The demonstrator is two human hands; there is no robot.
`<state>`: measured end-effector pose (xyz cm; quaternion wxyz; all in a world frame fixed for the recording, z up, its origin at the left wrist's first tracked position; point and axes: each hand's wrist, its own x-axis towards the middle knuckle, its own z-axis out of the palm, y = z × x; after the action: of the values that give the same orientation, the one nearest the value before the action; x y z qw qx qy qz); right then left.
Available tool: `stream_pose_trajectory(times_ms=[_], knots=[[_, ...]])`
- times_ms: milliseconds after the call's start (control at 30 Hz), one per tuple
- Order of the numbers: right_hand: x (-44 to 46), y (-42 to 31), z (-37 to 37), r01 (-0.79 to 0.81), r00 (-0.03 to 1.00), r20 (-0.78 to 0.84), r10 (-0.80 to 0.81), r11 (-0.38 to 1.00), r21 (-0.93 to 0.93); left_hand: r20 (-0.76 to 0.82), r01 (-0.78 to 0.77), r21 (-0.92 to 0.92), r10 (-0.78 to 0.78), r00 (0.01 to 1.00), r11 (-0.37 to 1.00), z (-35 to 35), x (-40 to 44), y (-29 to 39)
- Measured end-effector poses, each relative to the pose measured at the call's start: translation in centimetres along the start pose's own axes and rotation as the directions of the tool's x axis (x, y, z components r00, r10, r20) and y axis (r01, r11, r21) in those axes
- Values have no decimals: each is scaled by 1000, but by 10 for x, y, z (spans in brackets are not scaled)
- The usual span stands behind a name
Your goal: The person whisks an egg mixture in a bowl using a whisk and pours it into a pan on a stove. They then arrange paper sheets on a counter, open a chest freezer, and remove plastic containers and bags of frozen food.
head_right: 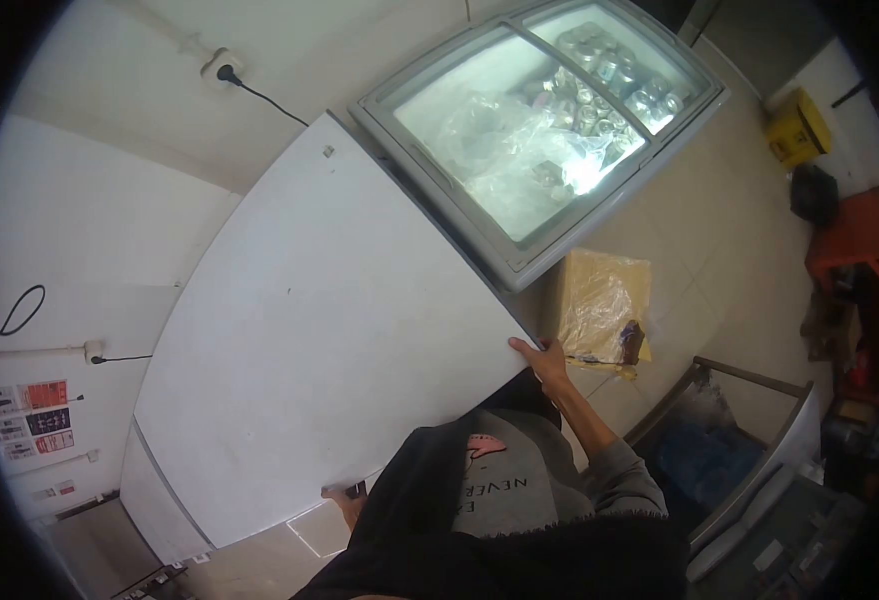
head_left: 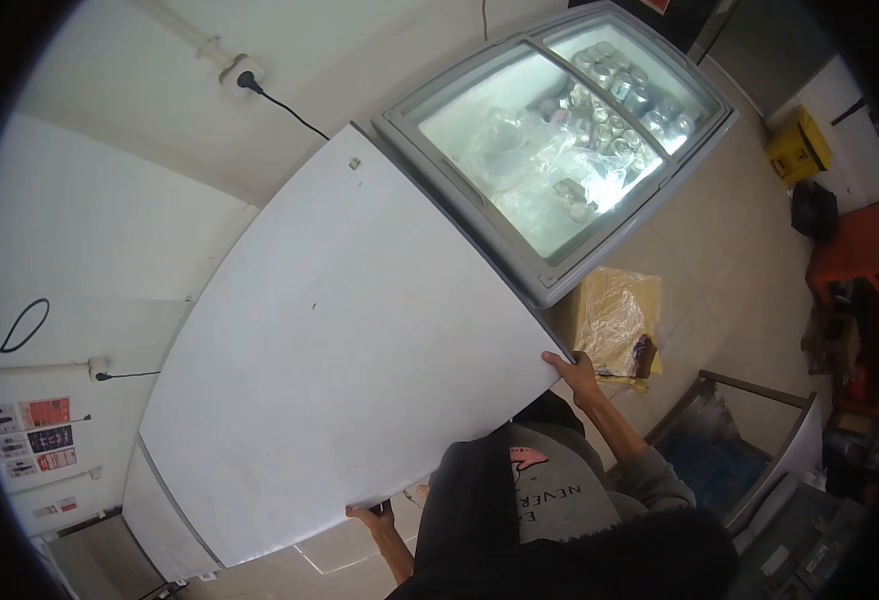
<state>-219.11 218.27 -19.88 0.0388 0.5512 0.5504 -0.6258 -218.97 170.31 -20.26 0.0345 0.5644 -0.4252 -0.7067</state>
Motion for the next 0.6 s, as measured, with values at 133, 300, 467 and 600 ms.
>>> stream_pose_trajectory(times_ms=[133, 300, 467, 600], knots=[[-3, 2, -8, 30, 998, -47, -31, 999, -25, 57, -56, 9, 55, 997, 998, -7, -20, 14], [-74, -80, -39, 138, 933, 284, -219, 950, 278, 65, -399, 58, 396, 916, 915, 33, -127, 72], [-141, -173, -32, 276, 672, 340, -658, 649, 710, 160, -766, 134, 749, 643, 629, 2, -146, 174], [-164, -260, 18, 809, 274, 74, -959, 271, 522, 377, -916, 277, 844, 381, 290, 44, -181, 266]])
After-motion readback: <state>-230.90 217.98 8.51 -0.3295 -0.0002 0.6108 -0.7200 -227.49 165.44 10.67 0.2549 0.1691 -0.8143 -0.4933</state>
